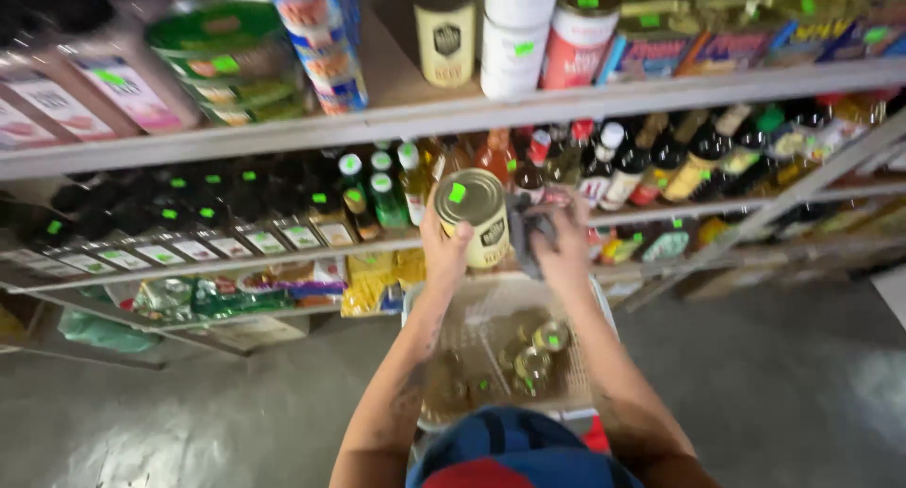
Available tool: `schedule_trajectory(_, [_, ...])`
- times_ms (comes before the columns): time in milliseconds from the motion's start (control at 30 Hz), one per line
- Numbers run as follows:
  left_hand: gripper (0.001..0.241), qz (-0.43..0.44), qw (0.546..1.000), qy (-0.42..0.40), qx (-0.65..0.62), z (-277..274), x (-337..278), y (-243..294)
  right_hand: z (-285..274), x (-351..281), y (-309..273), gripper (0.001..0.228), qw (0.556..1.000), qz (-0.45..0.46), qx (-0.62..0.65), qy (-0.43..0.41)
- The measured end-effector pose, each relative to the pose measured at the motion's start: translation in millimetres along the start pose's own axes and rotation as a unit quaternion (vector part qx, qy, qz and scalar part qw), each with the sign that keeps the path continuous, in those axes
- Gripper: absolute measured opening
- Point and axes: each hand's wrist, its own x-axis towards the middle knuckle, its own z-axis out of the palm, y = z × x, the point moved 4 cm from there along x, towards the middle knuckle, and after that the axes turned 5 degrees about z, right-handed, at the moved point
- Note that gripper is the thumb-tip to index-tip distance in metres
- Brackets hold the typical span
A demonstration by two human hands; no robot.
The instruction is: Wiping canned goods with a cloth and placing them on a grocery store shelf.
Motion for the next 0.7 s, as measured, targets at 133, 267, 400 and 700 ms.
schedule_trajectory(133, [0.103, 0.057, 0.997, -0.044, 0.024, 6, 47, 17, -19, 22, -74, 0.062, 0.984, -0.011, 0.148, -0.096])
schedule_trajectory(267, [0.106, 0.115, 0.978, -0.152, 0.079, 40, 105, 77, -4, 57, -105, 0.099, 0.990, -0.125, -0.044, -0.038])
schedule_trajectory(400, [0.129, 0.134, 0.966, -0.136, 0.177, 57, 142, 125, -5, 95, -160, 0.086, 0.983, -0.126, -0.054, 0.118])
schedule_trajectory(700, [0.069, 0.029, 0.949, -0.167, 0.264, 23, 185, 80, 33, 173, -125, 0.088, 0.995, -0.072, -0.064, 0.032])
